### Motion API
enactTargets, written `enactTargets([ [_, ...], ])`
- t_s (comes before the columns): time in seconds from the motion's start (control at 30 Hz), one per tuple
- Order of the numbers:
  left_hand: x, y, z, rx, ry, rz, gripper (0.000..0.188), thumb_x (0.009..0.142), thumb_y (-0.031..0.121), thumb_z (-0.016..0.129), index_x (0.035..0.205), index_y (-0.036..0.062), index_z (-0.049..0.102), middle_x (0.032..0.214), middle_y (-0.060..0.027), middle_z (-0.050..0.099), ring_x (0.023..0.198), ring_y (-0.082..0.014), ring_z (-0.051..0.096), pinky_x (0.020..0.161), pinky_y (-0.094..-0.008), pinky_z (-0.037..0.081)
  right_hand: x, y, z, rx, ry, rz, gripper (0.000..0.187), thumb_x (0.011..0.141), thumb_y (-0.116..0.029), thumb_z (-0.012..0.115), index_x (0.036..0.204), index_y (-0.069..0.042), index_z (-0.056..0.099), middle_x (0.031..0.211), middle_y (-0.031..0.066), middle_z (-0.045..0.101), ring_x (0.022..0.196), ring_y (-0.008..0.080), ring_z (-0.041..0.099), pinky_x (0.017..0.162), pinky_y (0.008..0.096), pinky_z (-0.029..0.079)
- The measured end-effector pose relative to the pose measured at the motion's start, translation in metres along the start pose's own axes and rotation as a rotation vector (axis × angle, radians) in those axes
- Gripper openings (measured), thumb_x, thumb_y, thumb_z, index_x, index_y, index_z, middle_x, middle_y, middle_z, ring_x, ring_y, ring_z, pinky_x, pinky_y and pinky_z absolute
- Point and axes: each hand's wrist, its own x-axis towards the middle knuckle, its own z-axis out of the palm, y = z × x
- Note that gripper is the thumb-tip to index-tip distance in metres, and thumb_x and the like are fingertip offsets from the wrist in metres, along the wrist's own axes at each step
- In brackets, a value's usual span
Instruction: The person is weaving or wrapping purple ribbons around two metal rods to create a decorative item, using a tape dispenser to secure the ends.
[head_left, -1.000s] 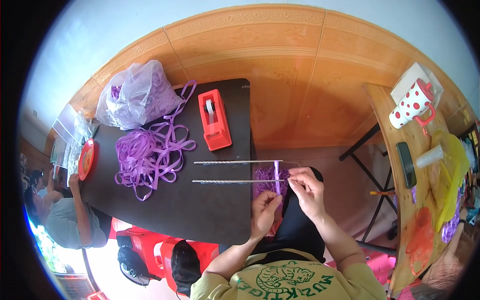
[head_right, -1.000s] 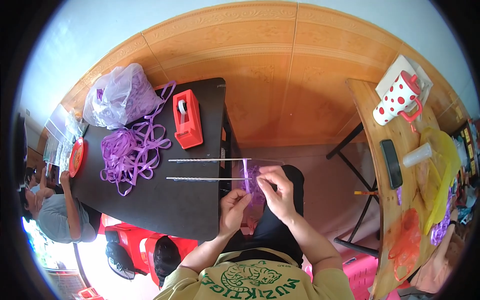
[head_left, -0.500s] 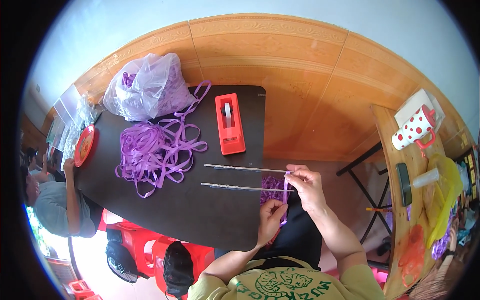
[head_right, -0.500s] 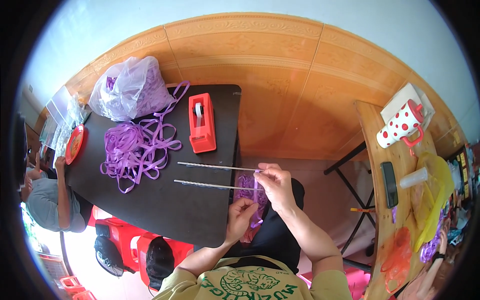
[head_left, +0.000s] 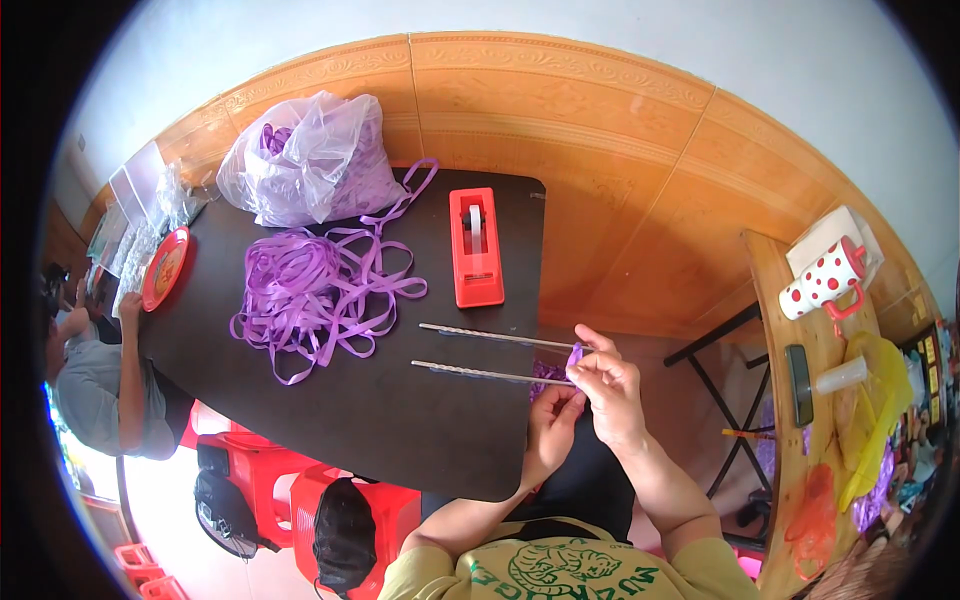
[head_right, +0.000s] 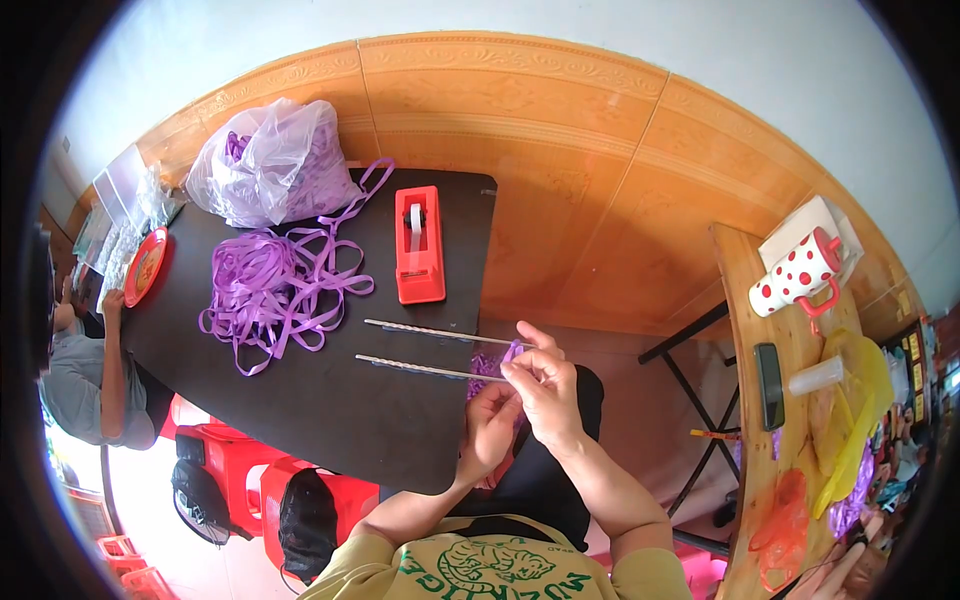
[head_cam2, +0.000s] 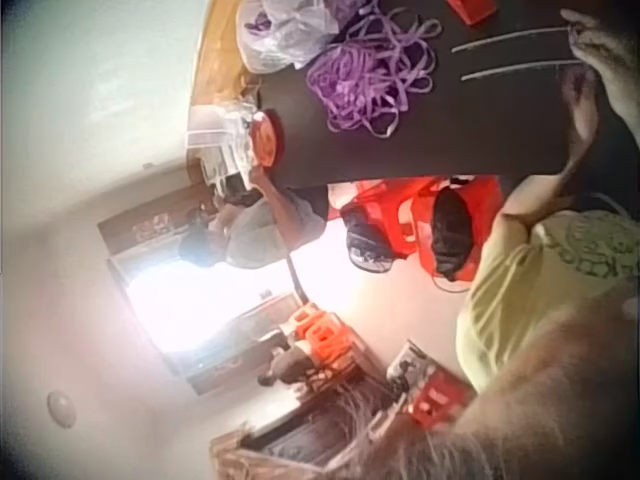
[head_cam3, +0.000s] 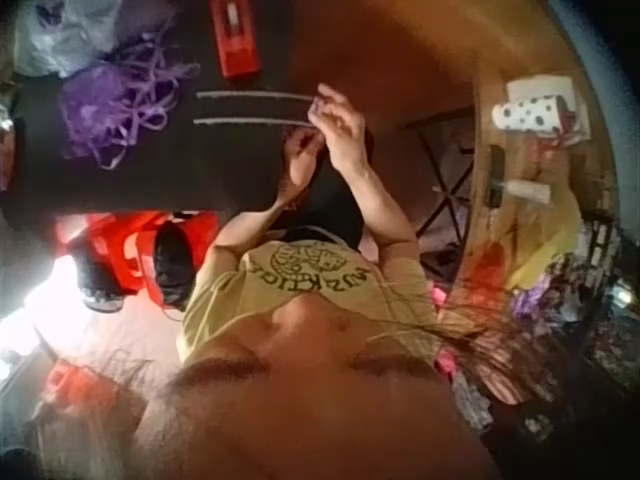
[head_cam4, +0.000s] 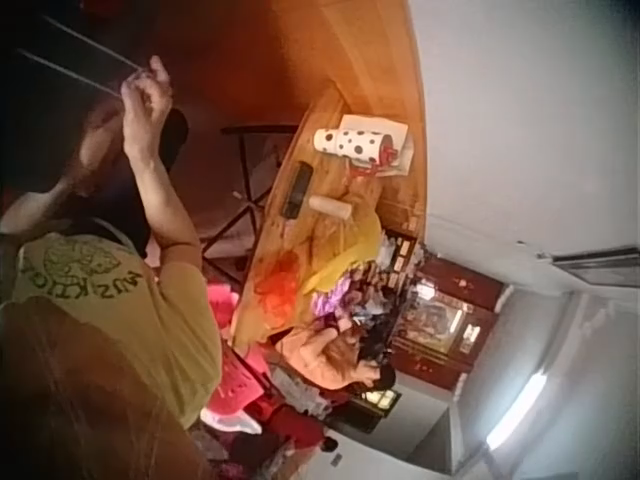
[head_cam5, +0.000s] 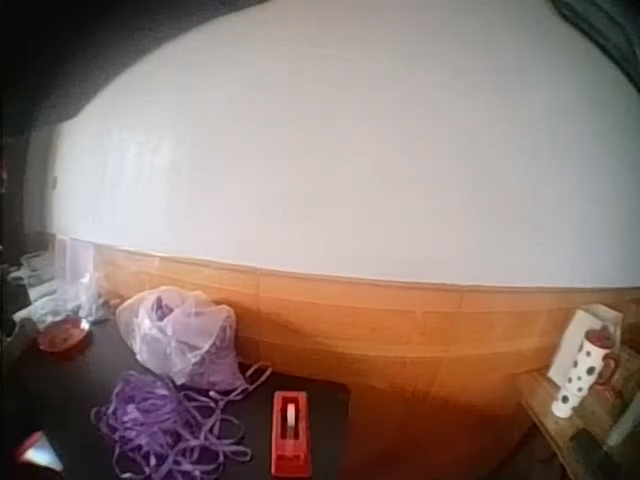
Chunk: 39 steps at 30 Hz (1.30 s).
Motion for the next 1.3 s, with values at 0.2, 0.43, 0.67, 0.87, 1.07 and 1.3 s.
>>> enactTargets([
  [0.2,-0.016,-0.005,-0.013,0.118,-0.042,-0.016,0.008,0.092,0.009,0.055,0.091,0.0013,0.059,0.075,-0.0013,0.059,0.064,-0.0057,0.05,0.056,-0.0206,0.04,-0.003,0.017,-0.012,-0.24,0.025,-0.132,0.004,0.079,0.006,0.066,0.081,0.002,0.067,0.116,0.013,0.057,0.114,0.0174,0.048,0.09,0.0294,0.039],
  [0.43,-0.028,0.005,-0.011,0.046,0.027,-0.096,0.01,0.09,0.011,0.06,0.085,0.0022,0.059,0.068,0.0026,0.052,0.061,-0.0042,0.043,0.055,-0.0195,0.034,-0.021,0.016,-0.015,0.07,0.164,0.031,0.005,0.082,0.003,0.066,0.087,0.002,0.066,0.106,0.0105,0.061,0.099,0.0129,0.055,0.083,0.0243,0.044],
  [0.67,-0.026,0.01,-0.006,0.002,0.045,-0.128,0.009,0.091,0.011,0.058,0.089,0.0025,0.061,0.07,0.0028,0.055,0.056,-0.0016,0.04,0.049,-0.0186,0.03,-0.015,0.016,-0.022,0.114,0.172,0.0,0.005,0.083,0.002,0.064,0.087,0.005,0.065,0.104,0.0101,0.06,0.093,0.0108,0.056,0.082,0.0226,0.045],
  [0.87,-0.025,0.008,-0.01,0.067,0.057,-0.159,0.01,0.091,0.011,0.058,0.086,0.0026,0.059,0.071,0.002,0.053,0.065,-0.0044,0.044,0.058,-0.02,0.035,0.014,0.017,-0.008,-0.053,0.096,-0.029,0.003,0.081,0.005,0.067,0.083,0.007,0.068,0.107,0.0114,0.058,0.091,0.0127,0.058,0.076,0.0226,0.048],
  [1.07,-0.02,0.003,-0.007,0.113,0.067,-0.03,0.008,0.091,0.01,0.057,0.088,0.0024,0.059,0.069,0.0034,0.053,0.059,-0.0021,0.04,0.053,-0.0198,0.031,0.01,0.027,-0.002,0.067,0.162,0.006,0.002,0.076,0.005,0.069,0.078,0.005,0.067,0.107,0.0161,0.059,0.105,0.0197,0.055,0.086,0.0295,0.043],
  [1.3,-0.02,-0.014,-0.011,0.094,0.063,0.021,0.011,0.09,0.011,0.059,0.084,0.0013,0.059,0.07,0.0004,0.055,0.063,-0.0058,0.045,0.058,-0.0208,0.036,0.01,0.025,0.005,0.118,0.228,0.013,0.002,0.075,0.005,0.07,0.077,0.003,0.068,0.103,0.0158,0.061,0.111,0.0216,0.052,0.089,0.0307,0.04],
])
